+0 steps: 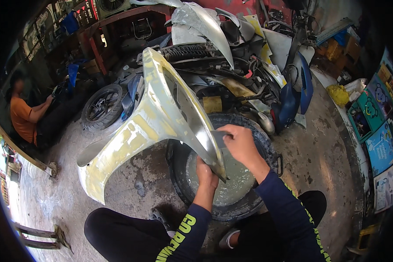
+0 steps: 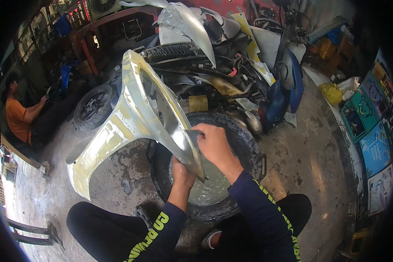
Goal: The person wet-sands the edges and surfaces of a motorcycle fairing using sandpaper and water from a tub.
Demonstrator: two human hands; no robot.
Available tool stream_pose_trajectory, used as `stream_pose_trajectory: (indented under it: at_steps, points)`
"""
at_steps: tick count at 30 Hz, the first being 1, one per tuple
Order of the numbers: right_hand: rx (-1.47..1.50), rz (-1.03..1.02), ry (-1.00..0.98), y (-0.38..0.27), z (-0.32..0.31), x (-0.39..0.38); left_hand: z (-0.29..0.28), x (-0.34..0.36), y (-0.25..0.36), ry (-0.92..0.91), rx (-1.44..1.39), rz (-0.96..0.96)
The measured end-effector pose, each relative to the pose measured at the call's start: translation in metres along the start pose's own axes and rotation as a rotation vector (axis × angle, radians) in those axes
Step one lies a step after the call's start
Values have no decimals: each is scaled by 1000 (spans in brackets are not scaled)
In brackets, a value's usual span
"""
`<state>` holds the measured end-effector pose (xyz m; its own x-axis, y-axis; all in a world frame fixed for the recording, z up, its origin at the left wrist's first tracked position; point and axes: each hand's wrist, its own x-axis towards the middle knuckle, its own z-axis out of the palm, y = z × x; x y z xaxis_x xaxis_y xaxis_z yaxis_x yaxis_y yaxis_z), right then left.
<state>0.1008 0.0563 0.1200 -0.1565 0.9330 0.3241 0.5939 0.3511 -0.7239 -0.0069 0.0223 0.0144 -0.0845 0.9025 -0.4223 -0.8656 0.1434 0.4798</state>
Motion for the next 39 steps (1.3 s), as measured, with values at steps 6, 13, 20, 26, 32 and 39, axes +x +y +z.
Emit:
stream_pose_trajectory:
  at_steps: [6,13,20,26,32,39]
  points:
    - [407,478,267,101,21,-19,-18,11,-14,27,-25,-9]
    - [25,870,168,265,74,-127,-39,14,-53,-49,29,-175]
    - [37,1024,-207,291,73,-148,-39,10,-59,-185,-20,-344]
    - [841,883,-354,148,10,-49,-54,17,-47,-235,103,-275]
    - [134,191,-393,30,-13,-15,-37,14,-45,-125,150,-194]
    - [-20,-135,127,4,15,-57,-11,-6,-23,-101,-61,-54]
